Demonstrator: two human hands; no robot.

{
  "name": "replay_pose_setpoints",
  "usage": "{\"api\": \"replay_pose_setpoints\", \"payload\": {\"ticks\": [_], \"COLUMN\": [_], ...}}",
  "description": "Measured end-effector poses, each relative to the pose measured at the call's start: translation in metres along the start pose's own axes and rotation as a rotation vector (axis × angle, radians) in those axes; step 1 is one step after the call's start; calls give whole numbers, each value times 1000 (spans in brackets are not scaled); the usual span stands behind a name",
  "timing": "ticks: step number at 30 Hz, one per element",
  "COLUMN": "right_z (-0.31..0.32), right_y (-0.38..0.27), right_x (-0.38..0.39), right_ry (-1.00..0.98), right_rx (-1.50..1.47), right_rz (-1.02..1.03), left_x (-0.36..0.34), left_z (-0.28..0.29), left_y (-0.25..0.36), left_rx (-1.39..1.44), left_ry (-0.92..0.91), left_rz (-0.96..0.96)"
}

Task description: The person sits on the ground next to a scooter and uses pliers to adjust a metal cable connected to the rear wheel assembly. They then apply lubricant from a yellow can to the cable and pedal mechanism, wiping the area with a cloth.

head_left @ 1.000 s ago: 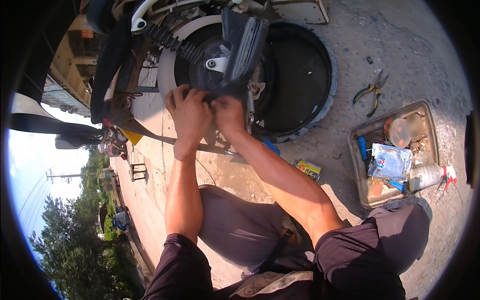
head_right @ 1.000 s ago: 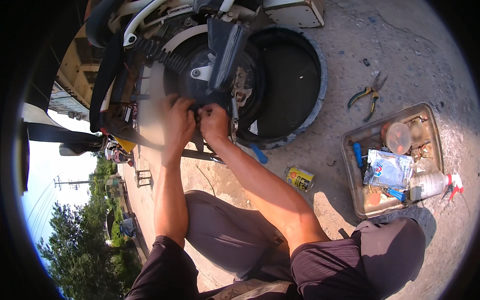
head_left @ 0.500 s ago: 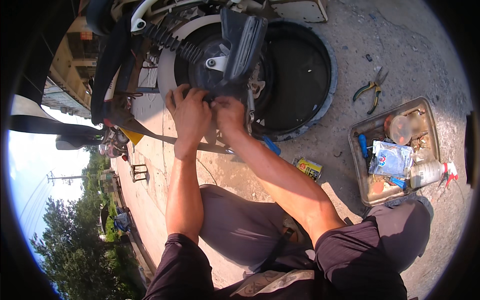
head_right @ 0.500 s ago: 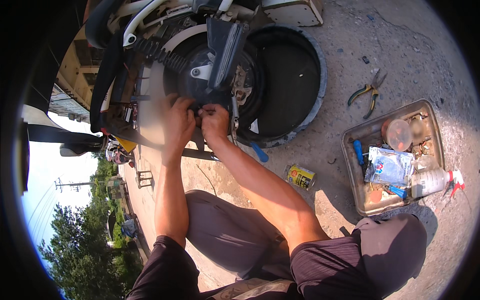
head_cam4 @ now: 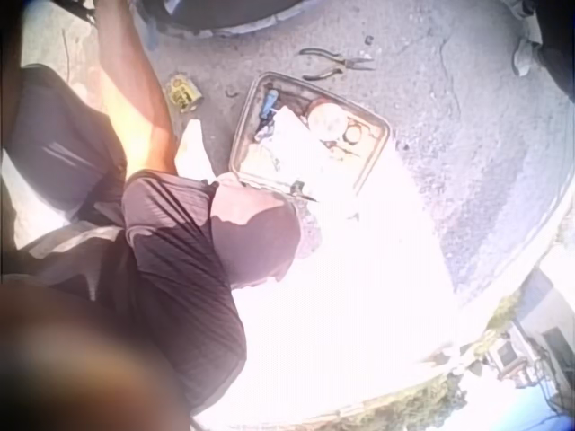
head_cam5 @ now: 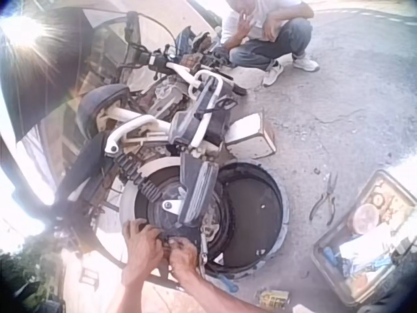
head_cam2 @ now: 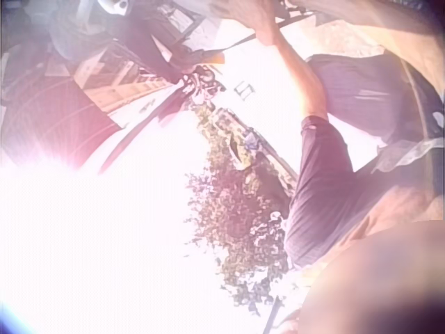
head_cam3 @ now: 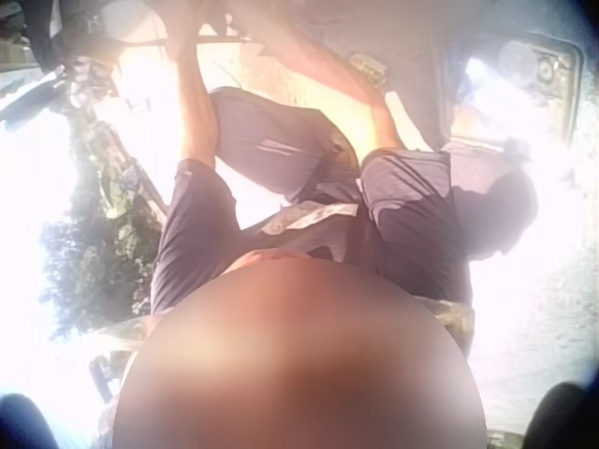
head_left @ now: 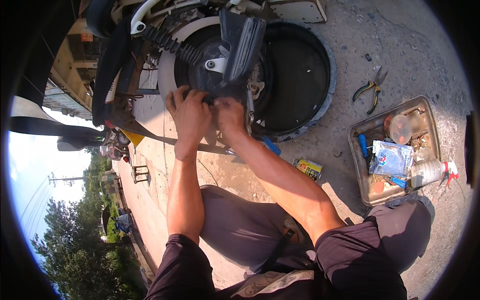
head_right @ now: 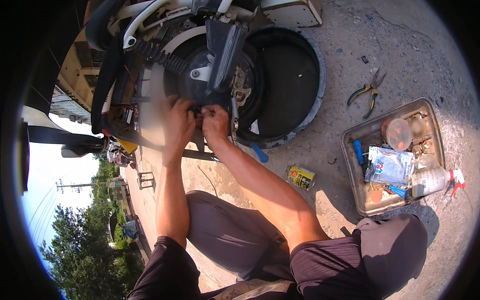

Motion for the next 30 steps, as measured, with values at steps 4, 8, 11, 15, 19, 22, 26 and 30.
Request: {"api": "replay_pose_setpoints", "payload": {"ticks": [4,8,11,15,19,22,26,30], "right_z": [2,0,2,5,-1,-2,-1,-2], "right_y": [8,7,-2,-3,4,-2,0,-2], "right_x": [-3,0,-1,-2,-3,4,2,3], "right_ry": [5,-1,-79,-82,-32,-15,1,18], "right_rx": [37,66,320,295,42,36,32,198], "right_rz": [97,84,152,142,46,22,96,106], "left_x": [-1,-1,0,-1,-2,1,-1,0], "left_z": [-1,0,0,-2,4,2,4,0], "left_y": [2,0,-1,1,2,0,5,2], "left_rx": [10,5,0,0,-16,-6,1,-6], "left_ry": [-2,-3,0,1,-3,-6,-9,-4], "left_rz": [4,5,0,0,2,7,7,3]}}
Point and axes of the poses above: each hand's wrist, its own x-axis away from the middle knuckle, its own z-axis out of the back of the hand, y = z × x, the point moved 3 cm from there along -x, towards the middle knuckle, and after that the axes turned 10 degrees about z, right-handed, at the moved point
